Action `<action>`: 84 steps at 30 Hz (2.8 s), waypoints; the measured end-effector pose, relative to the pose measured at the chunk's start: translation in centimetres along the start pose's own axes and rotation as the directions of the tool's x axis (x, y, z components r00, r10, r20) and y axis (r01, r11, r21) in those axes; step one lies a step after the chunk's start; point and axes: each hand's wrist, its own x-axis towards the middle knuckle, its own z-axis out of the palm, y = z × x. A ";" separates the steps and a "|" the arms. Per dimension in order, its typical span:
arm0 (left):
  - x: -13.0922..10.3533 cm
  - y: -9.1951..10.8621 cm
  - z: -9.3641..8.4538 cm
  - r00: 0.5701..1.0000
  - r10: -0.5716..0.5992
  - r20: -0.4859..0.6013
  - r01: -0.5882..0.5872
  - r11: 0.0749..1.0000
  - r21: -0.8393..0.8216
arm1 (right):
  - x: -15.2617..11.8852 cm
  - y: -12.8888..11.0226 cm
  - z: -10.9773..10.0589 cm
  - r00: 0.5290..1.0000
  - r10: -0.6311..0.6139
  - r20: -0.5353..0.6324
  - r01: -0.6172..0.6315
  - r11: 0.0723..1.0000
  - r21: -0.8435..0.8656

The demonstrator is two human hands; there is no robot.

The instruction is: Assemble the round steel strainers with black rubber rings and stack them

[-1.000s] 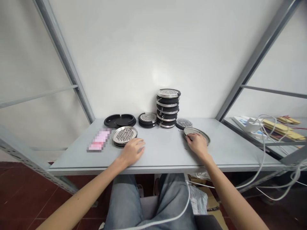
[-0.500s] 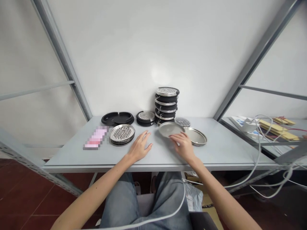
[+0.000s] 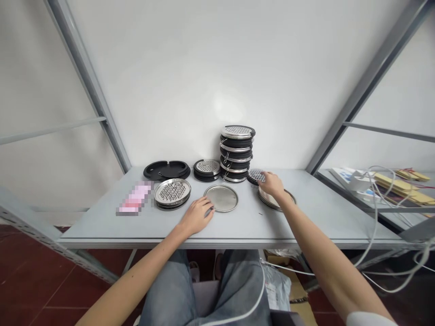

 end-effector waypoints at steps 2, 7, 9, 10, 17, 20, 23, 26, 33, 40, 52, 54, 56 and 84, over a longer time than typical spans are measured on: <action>0.0 0.0 0.0 1.000 0.002 -0.008 -0.002 1.000 0.002 | 0.9 0.6 0.7 0.997 0.062 0.043 -0.060 0.997 -0.050; -0.1 -0.2 0.1 1.000 -0.004 -0.009 0.004 1.000 -0.010 | 1.7 1.1 2.2 0.997 0.057 0.049 -0.053 0.994 -0.094; -0.1 -0.3 0.2 1.000 -0.006 -0.005 0.006 1.000 -0.017 | 2.1 1.2 2.5 0.998 0.058 0.038 -0.053 0.992 -0.112; -0.1 -0.3 0.2 1.000 -0.008 -0.004 0.008 1.000 -0.021 | 2.3 1.3 2.6 0.998 0.059 0.032 -0.055 0.991 -0.121; -0.2 -0.4 0.3 0.999 -0.033 -0.022 0.031 0.997 -0.068 | 4.2 1.9 2.2 0.998 0.013 0.060 -0.007 0.995 -0.097; -0.2 -0.5 0.2 0.999 -0.041 -0.014 0.039 0.995 -0.088 | 4.2 2.1 1.2 0.999 0.006 0.038 -0.004 0.999 -0.042; -0.2 -0.6 0.2 0.999 -0.040 -0.017 0.038 0.994 -0.106 | 3.2 2.8 0.0 0.999 -0.040 -0.020 0.041 0.999 0.006; -0.1 -0.7 0.3 0.999 -0.042 -0.033 0.037 0.991 -0.129 | 0.3 3.4 -0.9 0.982 -0.154 -0.112 0.159 0.987 0.035; 0.1 -0.9 0.0 0.997 -0.039 -0.064 0.027 0.983 -0.184 | -9.1 -0.2 -0.9 0.914 -0.370 -0.169 0.395 0.905 0.158; 0.1 -1.1 -0.1 0.975 -0.153 -0.159 0.103 0.953 -0.286 | -10.3 -5.7 -0.5 0.788 -0.616 -0.023 0.563 0.704 0.433; 0.2 -1.8 0.1 0.983 -0.144 -0.109 0.104 0.945 -0.311 | -8.9 -6.9 0.3 0.782 -0.614 0.112 0.482 0.708 0.515; 0.2 -1.7 0.2 0.986 -0.132 -0.105 0.094 0.948 -0.303 | -8.8 -7.0 0.4 0.771 -0.624 0.130 0.490 0.711 0.505; 0.2 -1.6 0.2 0.988 -0.117 -0.099 0.086 0.958 -0.275 | -8.9 -7.0 0.6 0.754 -0.643 0.134 0.510 0.702 0.497; 0.0 -1.0 -0.1 0.991 -0.133 -0.034 0.123 0.971 -0.205 | -8.6 -8.1 3.8 0.810 -0.584 0.053 0.426 0.647 0.633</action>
